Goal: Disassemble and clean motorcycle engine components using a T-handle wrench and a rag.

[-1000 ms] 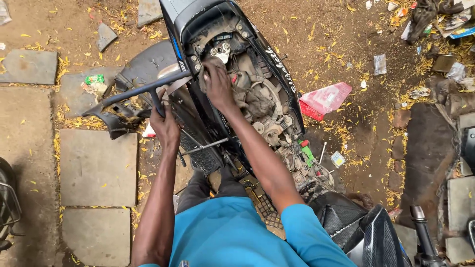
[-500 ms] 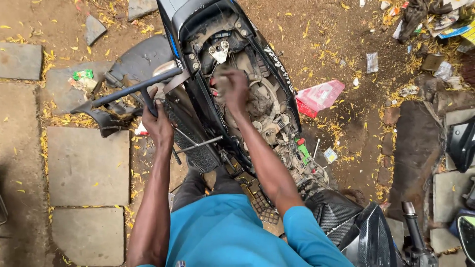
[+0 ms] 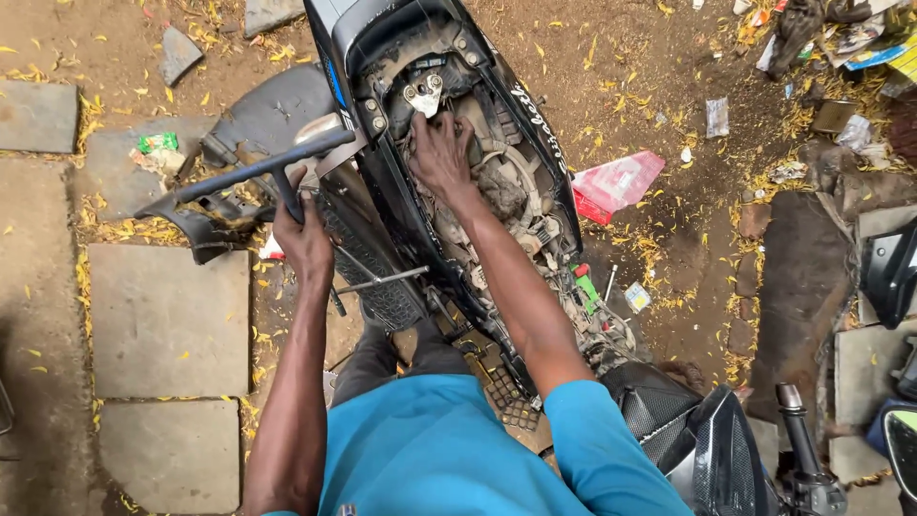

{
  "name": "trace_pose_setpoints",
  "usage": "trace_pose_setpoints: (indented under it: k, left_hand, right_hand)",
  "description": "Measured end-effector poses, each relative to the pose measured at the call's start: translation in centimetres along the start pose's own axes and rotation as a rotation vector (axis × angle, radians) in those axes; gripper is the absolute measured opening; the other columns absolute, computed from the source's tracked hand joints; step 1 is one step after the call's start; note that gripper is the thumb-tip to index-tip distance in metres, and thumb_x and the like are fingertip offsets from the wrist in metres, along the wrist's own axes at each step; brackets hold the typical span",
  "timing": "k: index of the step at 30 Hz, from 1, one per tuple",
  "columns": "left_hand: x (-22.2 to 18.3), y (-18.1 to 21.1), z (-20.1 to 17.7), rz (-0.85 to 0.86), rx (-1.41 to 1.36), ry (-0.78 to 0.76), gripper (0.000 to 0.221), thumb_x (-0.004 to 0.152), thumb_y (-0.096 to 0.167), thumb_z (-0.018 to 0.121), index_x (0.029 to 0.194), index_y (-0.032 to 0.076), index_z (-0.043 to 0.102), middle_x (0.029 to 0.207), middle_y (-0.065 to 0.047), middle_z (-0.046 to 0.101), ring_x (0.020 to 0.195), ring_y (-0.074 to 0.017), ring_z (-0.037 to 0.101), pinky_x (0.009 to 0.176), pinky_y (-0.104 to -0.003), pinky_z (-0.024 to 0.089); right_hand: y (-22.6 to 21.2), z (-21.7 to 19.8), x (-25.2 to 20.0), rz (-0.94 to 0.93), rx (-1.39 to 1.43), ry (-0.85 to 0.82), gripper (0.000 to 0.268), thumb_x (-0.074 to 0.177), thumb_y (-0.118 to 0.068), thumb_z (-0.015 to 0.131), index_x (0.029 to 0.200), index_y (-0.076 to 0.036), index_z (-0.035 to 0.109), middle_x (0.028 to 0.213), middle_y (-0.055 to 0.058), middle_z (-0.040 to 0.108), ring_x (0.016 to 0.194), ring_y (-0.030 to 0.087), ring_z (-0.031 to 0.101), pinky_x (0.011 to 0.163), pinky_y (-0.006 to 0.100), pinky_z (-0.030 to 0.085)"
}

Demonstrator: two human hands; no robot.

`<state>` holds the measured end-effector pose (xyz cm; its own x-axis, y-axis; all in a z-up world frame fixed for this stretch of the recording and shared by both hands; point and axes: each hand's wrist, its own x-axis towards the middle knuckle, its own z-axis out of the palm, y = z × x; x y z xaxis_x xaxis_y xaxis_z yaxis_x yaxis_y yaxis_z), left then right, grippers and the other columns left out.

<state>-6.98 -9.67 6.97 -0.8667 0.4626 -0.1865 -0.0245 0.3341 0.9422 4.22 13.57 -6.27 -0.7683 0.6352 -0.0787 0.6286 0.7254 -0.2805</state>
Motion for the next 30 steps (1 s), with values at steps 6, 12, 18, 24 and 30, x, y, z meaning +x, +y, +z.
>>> trace_pose_setpoints:
  k: [6,12,18,24,30]
  left_hand:
    - [-0.1,0.8,-0.9,-0.055,-0.053,-0.001,0.036,0.108,0.012,0.053,0.143,0.011,0.061,0.059,0.008,0.039,0.044,-0.0033,0.037,0.038,-0.028,0.031]
    - [0.5,-1.0,-1.4,-0.038,-0.091,0.025,0.034,0.109,0.01,0.053,0.142,0.01,0.062,0.062,0.008,0.04,0.047,-0.0034,0.036,0.04,-0.028,0.028]
    - [0.1,-0.5,-0.1,-0.062,-0.104,0.007,0.035,0.109,0.009,0.053,0.142,0.011,0.062,0.064,0.009,0.042,0.047,-0.0031,0.038,0.04,-0.028,0.032]
    - [-0.1,-0.4,-0.1,-0.12,-0.042,-0.016,0.034,0.107,0.011,0.054,0.14,0.014,0.063,0.061,0.008,0.042,0.044,-0.0043,0.04,0.037,-0.029,0.037]
    - [0.4,-0.1,0.0,-0.094,-0.06,0.002,0.034,0.107,0.011,0.054,0.14,0.013,0.063,0.059,0.008,0.043,0.043,-0.0042,0.043,0.038,-0.028,0.04]
  right_hand:
    - [1.0,3.3,-3.2,0.128,0.29,0.359,0.045,0.082,-0.029,0.082,0.121,-0.018,0.062,0.112,0.01,0.072,0.116,0.029,0.054,0.102,0.056,0.03]
    - [2.7,1.3,-9.1,0.462,0.983,0.756,0.018,0.092,-0.007,0.069,0.108,-0.014,0.066,0.107,0.004,0.071,0.1,0.02,0.067,0.089,0.037,0.056]
    - [0.2,-2.8,-9.7,0.494,1.344,0.771,0.012,0.099,-0.002,0.062,0.109,-0.007,0.06,0.101,0.009,0.069,0.09,0.019,0.069,0.079,0.034,0.059]
    - [-0.9,-0.1,-6.1,-0.125,0.329,0.215,0.023,0.099,-0.003,0.058,0.12,-0.013,0.062,0.129,0.01,0.067,0.122,0.023,0.058,0.101,0.048,0.052]
    - [-1.1,-2.5,-4.8,-0.344,-0.364,-0.039,0.059,0.09,-0.015,0.055,0.146,-0.007,0.042,0.151,0.017,0.051,0.149,0.031,0.032,0.119,0.061,0.022]
